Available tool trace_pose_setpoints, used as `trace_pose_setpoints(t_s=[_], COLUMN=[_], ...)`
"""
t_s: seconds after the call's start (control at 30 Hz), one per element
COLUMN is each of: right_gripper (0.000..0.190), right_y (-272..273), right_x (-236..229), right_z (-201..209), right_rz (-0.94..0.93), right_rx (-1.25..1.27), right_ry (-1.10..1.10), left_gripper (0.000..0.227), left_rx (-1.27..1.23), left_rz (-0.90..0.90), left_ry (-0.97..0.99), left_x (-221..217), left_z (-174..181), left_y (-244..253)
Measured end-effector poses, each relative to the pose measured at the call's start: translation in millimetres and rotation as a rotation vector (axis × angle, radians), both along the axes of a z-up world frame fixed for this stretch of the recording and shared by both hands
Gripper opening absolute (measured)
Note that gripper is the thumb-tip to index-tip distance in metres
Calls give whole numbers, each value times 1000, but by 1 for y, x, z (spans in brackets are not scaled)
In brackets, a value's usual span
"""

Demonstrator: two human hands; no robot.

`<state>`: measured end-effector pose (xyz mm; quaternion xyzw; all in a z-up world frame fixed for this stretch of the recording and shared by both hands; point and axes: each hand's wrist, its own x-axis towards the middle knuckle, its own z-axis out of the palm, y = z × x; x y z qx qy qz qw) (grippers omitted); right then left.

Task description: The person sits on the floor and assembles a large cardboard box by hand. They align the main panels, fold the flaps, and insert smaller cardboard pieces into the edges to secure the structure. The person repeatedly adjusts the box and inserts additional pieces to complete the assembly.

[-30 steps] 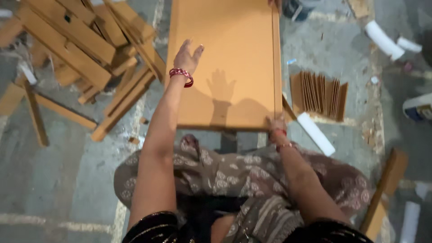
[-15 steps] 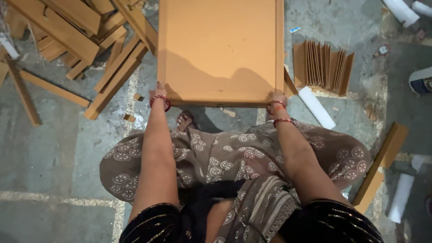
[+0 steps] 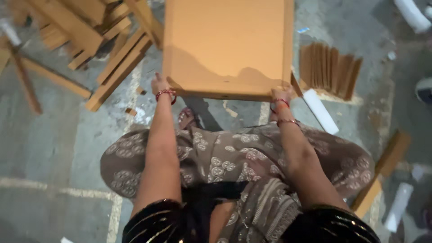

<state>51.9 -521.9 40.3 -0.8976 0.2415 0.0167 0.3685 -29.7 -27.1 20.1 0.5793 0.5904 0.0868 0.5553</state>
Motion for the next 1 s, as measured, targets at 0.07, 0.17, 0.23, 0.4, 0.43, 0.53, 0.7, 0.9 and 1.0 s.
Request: trace_pose_setpoints(t_s=[0.07, 0.17, 0.23, 0.4, 0.43, 0.53, 0.7, 0.9, 1.0], right_gripper=[79, 76, 94, 88, 88, 81, 75, 90, 86], right_y=[-1, -5, -15, 41, 52, 107, 158, 170, 174], right_x=[-8, 8, 22, 25, 27, -3, -45, -56, -61], right_z=[3, 18, 32, 22, 21, -1, -13, -6, -5], right_rz=[96, -167, 170, 203, 268, 667, 958, 1019, 1010], right_rx=[-384, 128, -558, -283, -296, -631, -668, -626, -670], right_ry=[-155, -38, -93, -203, -224, -284, -196, -144, -161], left_gripper=[66, 61, 58, 53, 52, 51, 50, 56, 61], left_rx=[-11, 66, 144, 302, 343, 407, 296, 182, 169], left_rz=[25, 114, 165, 164, 126, -54, -364, -354, -377], left_ry=[100, 128, 102, 38, 74, 256, 554, 618, 647], left_x=[-11, -29, -29, -27, -24, -22, -23, -23, -30], left_z=[-2, 2, 10, 33, 31, 15, -5, -16, -24], left_y=[18, 71, 117, 197, 198, 169, 128, 124, 114])
